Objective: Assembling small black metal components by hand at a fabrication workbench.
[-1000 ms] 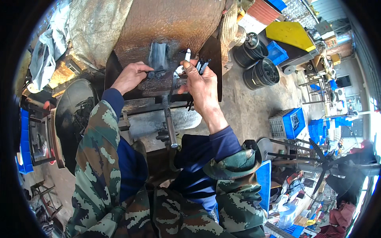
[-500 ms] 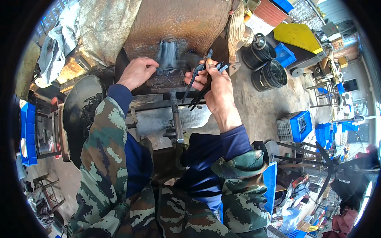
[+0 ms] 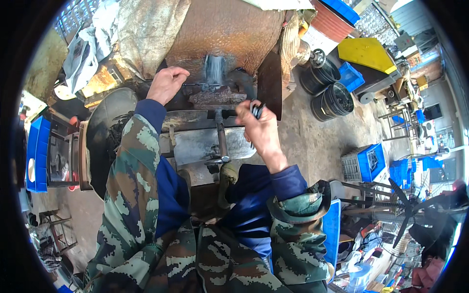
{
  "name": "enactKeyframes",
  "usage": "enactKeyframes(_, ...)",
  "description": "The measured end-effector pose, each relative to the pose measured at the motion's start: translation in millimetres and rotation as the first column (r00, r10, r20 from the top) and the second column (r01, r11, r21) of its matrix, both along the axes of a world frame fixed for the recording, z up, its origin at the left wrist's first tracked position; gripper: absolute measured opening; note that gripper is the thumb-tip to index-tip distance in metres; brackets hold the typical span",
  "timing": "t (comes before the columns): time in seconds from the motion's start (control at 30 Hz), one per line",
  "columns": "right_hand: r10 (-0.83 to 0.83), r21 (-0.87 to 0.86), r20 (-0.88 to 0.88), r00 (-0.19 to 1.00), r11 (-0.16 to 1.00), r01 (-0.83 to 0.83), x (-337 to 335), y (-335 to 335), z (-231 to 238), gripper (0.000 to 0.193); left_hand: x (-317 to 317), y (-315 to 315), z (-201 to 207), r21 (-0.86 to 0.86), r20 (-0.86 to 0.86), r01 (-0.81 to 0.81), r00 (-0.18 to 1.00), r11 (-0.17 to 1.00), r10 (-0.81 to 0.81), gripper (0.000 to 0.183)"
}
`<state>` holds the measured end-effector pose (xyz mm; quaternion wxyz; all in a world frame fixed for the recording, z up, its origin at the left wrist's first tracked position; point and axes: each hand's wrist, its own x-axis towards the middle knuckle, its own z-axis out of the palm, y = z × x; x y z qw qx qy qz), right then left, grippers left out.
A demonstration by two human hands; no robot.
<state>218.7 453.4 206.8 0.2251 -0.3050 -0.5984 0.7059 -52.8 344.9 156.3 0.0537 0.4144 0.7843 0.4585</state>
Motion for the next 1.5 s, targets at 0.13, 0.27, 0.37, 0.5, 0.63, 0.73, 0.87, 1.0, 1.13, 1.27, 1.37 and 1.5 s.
enactKeyframes(0.13, 0.283, 0.715, 0.268, 0.921, 0.582, -0.387, 12.8, -16.5, -12.3, 0.036, -2.4, -11.0, 8.9, -0.022, 0.022, -0.025, 0.999, 0.999, 0.026, 0.021)
enactKeyframes(0.27, 0.357, 0.73, 0.441, 0.823, 0.39, -0.561, 11.8, -40.6, -7.0, 0.054, -3.2, -13.3, 6.6, -0.012, 0.019, -0.091, 0.996, 0.996, 0.091, 0.02)
enactKeyframes(0.37, 0.416, 0.783, 0.345, 0.842, 0.366, -0.502, 11.8, -26.8, -17.1, 0.051, -1.2, -3.2, 8.7, 0.094, 0.03, 0.005, 1.0, 0.996, -0.008, 0.022)
enactKeyframes(0.5, 0.322, 0.691, 0.146, 0.935, 0.644, -0.33, -1.2, -19.8, -21.0, 0.032, 17.2, 15.1, 15.2, 0.191, -0.028, -0.11, 0.993, 0.975, 0.117, 0.02)
enactKeyframes(0.63, 0.086, 0.497, -0.024, 0.996, 0.865, -0.062, -36.7, -13.7, 2.1, 0.024, 41.8, 37.9, 30.7, 0.295, 0.109, -0.195, 0.979, 0.935, 0.17, 0.019)
enactKeyframes(0.73, -0.057, 0.508, -0.094, 0.994, 0.856, 0.097, -78.3, -11.0, 14.8, 0.027, 46.5, 32.8, 35.5, 0.39, 0.159, -0.254, 0.965, 0.885, 0.207, 0.015)
enactKeyframes(0.87, -0.113, 0.518, -0.009, 0.994, 0.85, 0.101, -126.1, 25.9, 11.0, 0.03, 43.5, 26.1, 32.5, 0.464, 0.165, -0.336, 0.942, 0.82, 0.293, 0.018)
enactKeyframes(1.0, -0.149, 0.635, -0.034, 0.988, 0.76, 0.137, -159.6, 69.3, 23.3, 0.028, 46.2, 40.8, 35.5, 0.465, 0.178, -0.304, 0.952, 0.831, 0.249, 0.019)
enactKeyframes(1.13, -0.117, 0.548, -0.045, 0.992, 0.828, 0.123, -194.0, 93.6, 13.6, 0.03, 46.2, 38.6, 35.3, 0.432, 0.23, -0.321, 0.943, 0.843, 0.241, 0.019)
enactKeyframes(1.27, -0.149, 0.586, -0.029, 0.988, 0.798, 0.138, -205.6, 103.5, 9.7, 0.028, 47.8, 43.6, 31.0, 0.425, 0.247, -0.3, 0.946, 0.854, 0.21, 0.018)
enactKeyframes(1.37, -0.224, 0.599, 0.025, 0.974, 0.784, 0.164, -211.5, 106.6, 14.3, 0.028, 44.7, 48.3, 29.4, 0.42, 0.247, -0.27, 0.953, 0.867, 0.178, 0.017)
enactKeyframes(1.5, -0.232, 0.605, 0.011, 0.973, 0.776, 0.178, -214.1, 101.8, 13.3, 0.028, 40.5, 51.9, 21.1, 0.408, 0.222, -0.266, 0.957, 0.874, 0.188, 0.016)
